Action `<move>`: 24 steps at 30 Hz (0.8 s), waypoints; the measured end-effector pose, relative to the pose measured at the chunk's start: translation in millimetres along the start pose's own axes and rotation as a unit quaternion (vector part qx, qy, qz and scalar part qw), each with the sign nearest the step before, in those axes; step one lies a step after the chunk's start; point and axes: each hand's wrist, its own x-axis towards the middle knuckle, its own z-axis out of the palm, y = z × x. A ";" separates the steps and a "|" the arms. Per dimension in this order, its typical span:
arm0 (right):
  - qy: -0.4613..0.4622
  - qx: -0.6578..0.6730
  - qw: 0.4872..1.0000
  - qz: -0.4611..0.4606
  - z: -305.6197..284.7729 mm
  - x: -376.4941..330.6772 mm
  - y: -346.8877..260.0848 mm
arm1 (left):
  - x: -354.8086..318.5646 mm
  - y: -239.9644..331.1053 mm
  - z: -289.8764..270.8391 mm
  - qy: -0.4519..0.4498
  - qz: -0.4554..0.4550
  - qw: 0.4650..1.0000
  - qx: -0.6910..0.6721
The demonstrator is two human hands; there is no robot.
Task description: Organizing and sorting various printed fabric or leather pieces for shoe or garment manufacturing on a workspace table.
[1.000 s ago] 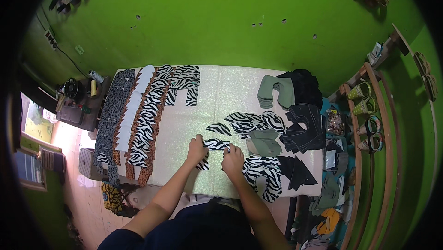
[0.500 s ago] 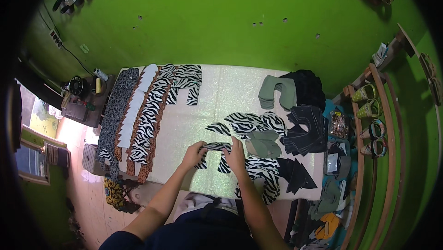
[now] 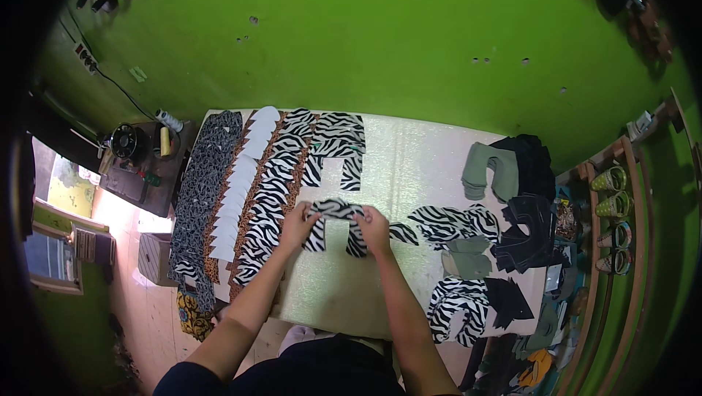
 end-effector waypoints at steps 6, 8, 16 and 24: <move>0.066 -0.043 0.997 0.018 32.9 61.9 -28.4 | 76.5 -23.8 -14.2 0.023 0.077 0.996 -0.031; 0.088 -0.063 0.994 0.030 34.4 79.8 -26.8 | 96.1 -21.1 -10.6 0.042 0.088 0.994 -0.050; 0.112 -0.194 0.974 -0.021 61.9 102.4 -38.0 | 108.7 -30.6 4.4 0.112 0.071 0.990 0.043; 0.119 -0.386 0.876 -0.264 77.7 74.2 -31.7 | 100.5 -22.1 12.2 0.207 0.214 0.931 0.211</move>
